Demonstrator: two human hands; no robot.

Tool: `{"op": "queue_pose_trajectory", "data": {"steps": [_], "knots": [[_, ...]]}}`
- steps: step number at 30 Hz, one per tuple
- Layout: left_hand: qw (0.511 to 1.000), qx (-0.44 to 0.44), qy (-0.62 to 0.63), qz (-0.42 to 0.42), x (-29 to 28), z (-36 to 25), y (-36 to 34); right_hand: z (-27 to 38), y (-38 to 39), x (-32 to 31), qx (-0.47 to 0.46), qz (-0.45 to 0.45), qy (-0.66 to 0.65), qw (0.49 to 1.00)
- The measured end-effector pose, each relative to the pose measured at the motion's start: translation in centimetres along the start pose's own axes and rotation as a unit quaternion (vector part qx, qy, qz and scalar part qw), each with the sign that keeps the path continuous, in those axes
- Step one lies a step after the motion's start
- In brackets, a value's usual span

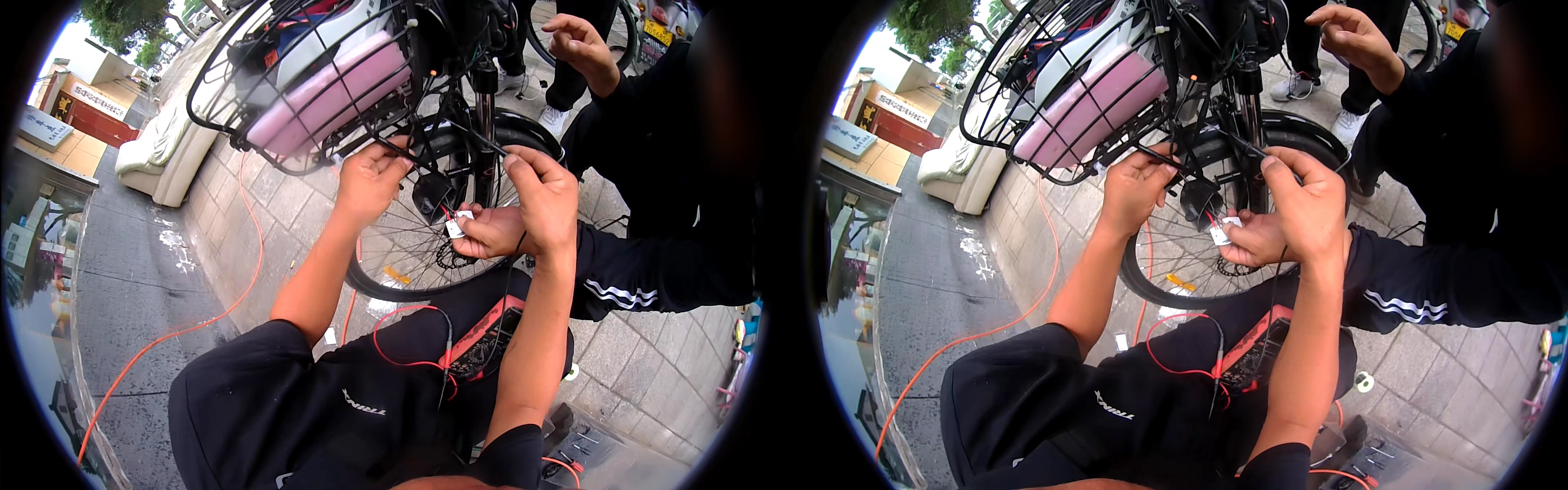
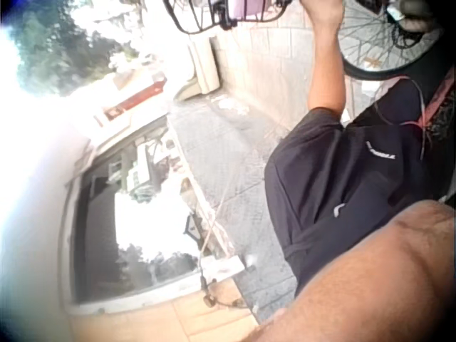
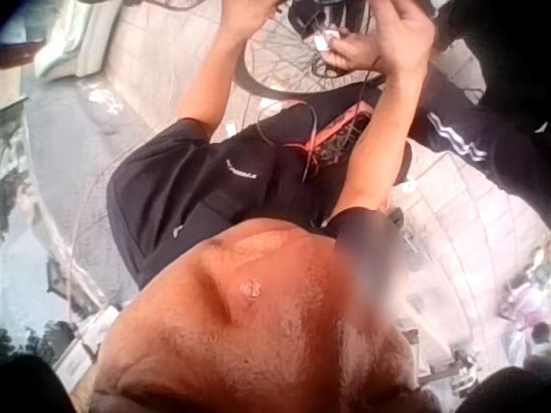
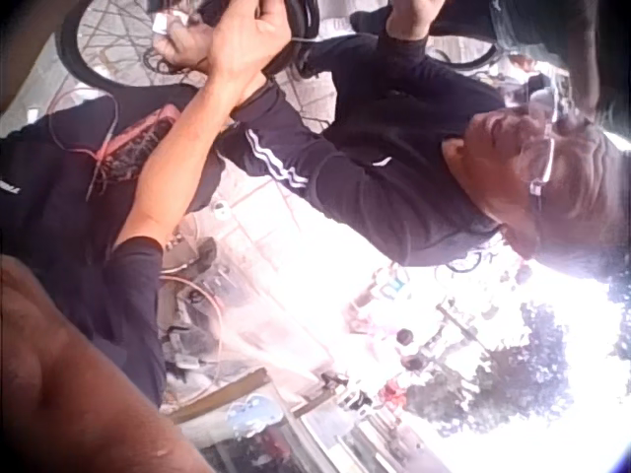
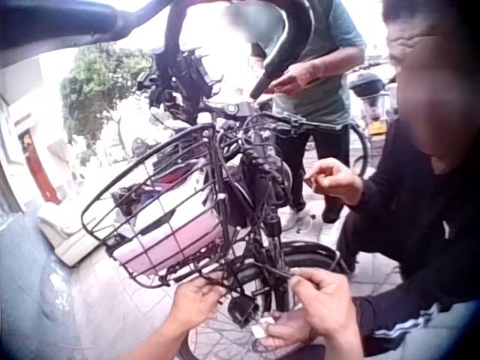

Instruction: The person uses a multimeter to test electrical connections on a bicycle's wiring harness near the front wheel. They hold the white connector and probe the terminals while another person assists by holding the wires.

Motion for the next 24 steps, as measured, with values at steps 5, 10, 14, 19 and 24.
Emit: {"op": "queue_pose_trajectory", "data": {"steps": [5, 10, 14, 19, 24], "knots": [[0.999, 0.005, 0.037, 0.036, 0.0, 0.4, -0.7, -0.1, -0.2, -0.2, -0.012, -0.033, -0.019, 0.999], [0.999, -0.009, 0.012, 0.036, 0.0, 0.4, -0.8, -0.7, -0.4, -0.2, 0.001, -0.053, -0.077, 0.996], [0.999, 0.009, -0.021, 0.024, -0.6, 0.9, -1.2, -0.8, -0.5, 0.4, 0.017, -0.054, -0.091, 0.994], [0.999, 0.003, -0.027, 0.032, -0.4, 0.7, -1.1, -0.4, -0.3, 0.5, 0.015, -0.045, -0.096, 0.994], [0.998, 0.006, 0.006, 0.063, -0.4, 1.2, -1.3, -0.9, -0.5, 0.5, 0.011, -0.068, -0.117, 0.991]]}}
Point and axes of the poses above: each hand's wrist, its own y-axis away from the middle knuckle, its own x-axis out of the palm, z = x × y, the point moved 7 cm from there along -y, towards the middle knuckle, and after that the axes turned 6 degrees about -x, right-handed, at the moved point
